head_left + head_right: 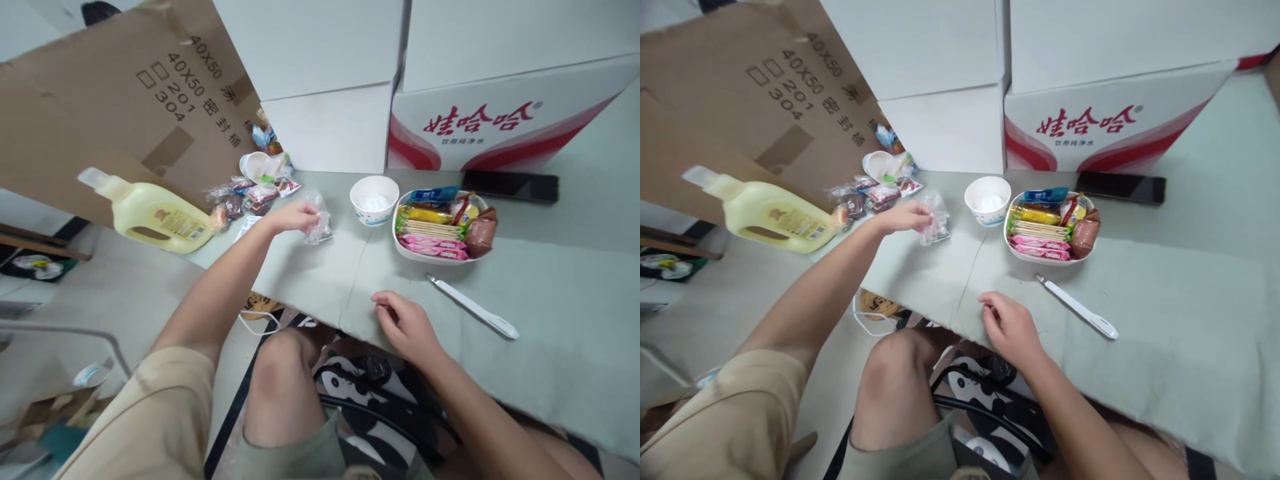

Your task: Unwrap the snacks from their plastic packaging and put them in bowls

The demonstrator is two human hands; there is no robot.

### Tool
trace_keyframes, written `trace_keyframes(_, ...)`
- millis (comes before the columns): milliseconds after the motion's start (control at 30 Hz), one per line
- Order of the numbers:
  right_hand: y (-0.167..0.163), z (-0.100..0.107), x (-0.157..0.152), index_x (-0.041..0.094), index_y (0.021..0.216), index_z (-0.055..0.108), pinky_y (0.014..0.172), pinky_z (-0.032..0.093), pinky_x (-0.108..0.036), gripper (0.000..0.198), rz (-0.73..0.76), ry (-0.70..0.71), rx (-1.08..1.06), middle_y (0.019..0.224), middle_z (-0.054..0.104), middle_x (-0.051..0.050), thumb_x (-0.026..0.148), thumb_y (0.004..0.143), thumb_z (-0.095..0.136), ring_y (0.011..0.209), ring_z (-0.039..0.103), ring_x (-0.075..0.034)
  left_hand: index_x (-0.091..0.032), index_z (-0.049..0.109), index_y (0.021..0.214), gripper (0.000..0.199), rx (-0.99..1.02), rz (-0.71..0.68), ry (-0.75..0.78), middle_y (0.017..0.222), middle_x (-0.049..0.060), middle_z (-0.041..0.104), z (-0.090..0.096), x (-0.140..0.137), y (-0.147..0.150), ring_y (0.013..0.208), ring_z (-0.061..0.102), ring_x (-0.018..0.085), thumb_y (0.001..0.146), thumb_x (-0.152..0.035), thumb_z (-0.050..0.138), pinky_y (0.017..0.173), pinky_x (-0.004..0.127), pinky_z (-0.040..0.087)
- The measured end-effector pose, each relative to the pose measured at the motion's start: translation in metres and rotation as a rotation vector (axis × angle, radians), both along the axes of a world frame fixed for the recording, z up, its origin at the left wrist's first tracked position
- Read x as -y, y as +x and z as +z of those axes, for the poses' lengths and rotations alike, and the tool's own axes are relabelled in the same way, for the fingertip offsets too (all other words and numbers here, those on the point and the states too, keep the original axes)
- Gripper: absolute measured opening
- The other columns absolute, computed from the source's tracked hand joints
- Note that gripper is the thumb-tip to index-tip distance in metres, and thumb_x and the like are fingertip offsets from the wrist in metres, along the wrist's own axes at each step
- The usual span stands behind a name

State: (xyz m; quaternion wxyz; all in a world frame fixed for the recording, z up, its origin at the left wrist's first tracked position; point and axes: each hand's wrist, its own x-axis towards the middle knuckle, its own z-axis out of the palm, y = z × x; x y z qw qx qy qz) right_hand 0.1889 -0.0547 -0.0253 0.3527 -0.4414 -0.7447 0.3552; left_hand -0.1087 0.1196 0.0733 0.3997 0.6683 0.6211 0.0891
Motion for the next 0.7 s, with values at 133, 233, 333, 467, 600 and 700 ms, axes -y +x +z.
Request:
trace_keyframes(133, -0.001, -0.002, 0.0, 0.02, 0.1, 0.066, 0.067, 0.049, -0.027, 0.021, -0.003, -0.002, -0.001, 0.084, 0.075, -0.002, 0.022, 0.092, 0.047, 0.069, 0.068, -0.016, -0.016, 0.066, 0.072, 0.007, -0.097, 0.055, 0.117, 0.065, 0.003, 0.065, -0.001, -0.011, -0.012, 0.062, 0.062, 0.016, 0.071, -0.023, 0.064, 0.062, 0.028, 0.049)
trace_keyframes(233, -0.003, -0.003, -0.001, 0.02, 0.1, 0.066, 0.067, 0.049, -0.027, 0.021, -0.002, 0.005, 0.004, 0.085, 0.075, -0.002, 0.021, 0.092, 0.047, 0.069, 0.068, -0.015, -0.016, 0.068, 0.077, 0.011, -0.285, 0.077, 0.279, 0.07, 0.004, 0.068, -0.01, -0.023, -0.022, 0.067, 0.064, 0.018, 0.072, -0.023, 0.061, 0.067, 0.029, 0.05)
trace_keyframes(333, -0.005, -0.004, -0.001, 0.02, 0.099, 0.066, 0.066, 0.048, -0.027, 0.022, -0.006, 0.011, 0.024, 0.084, 0.075, -0.002, 0.021, 0.092, 0.046, 0.068, 0.068, -0.015, -0.018, 0.07, 0.082, 0.015, -0.438, 0.049, 0.376, 0.08, 0.005, 0.072, -0.023, -0.032, -0.024, 0.08, 0.065, 0.022, 0.071, -0.023, 0.062, 0.079, 0.032, 0.05)
trace_keyframes(467, -0.005, -0.004, -0.002, 0.02, 0.1, 0.066, 0.067, 0.048, -0.027, 0.022, 0.004, 0.003, 0.049, 0.083, 0.074, -0.002, 0.022, 0.093, 0.045, 0.069, 0.068, -0.016, -0.02, 0.07, 0.088, 0.023, -0.422, 0.115, 0.432, 0.087, 0.006, 0.07, -0.036, -0.035, -0.026, 0.088, 0.064, 0.025, 0.066, -0.025, 0.071, 0.084, 0.034, 0.048)
trace_keyframes(600, -0.004, -0.002, -0.003, 0.02, 0.099, 0.066, 0.068, 0.049, -0.028, 0.022, 0.005, -0.005, 0.045, 0.084, 0.074, -0.003, 0.022, 0.093, 0.045, 0.071, 0.068, -0.016, -0.019, 0.065, 0.094, 0.034, -0.11, 0.355, 0.315, 0.075, 0.002, 0.062, -0.037, -0.033, -0.041, 0.064, 0.055, 0.016, 0.063, -0.028, 0.077, 0.064, 0.028, 0.044)
trace_keyframes(700, -0.002, -0.001, -0.002, 0.02, 0.099, 0.066, 0.068, 0.05, -0.028, 0.021, 0.0, -0.015, 0.025, 0.084, 0.075, -0.004, 0.023, 0.093, 0.046, 0.071, 0.068, -0.017, -0.02, 0.059, 0.102, 0.034, 0.074, 0.607, 0.357, 0.075, 0.0, 0.058, -0.036, -0.031, -0.058, 0.055, 0.046, 0.011, 0.071, -0.031, 0.071, 0.053, 0.024, 0.036)
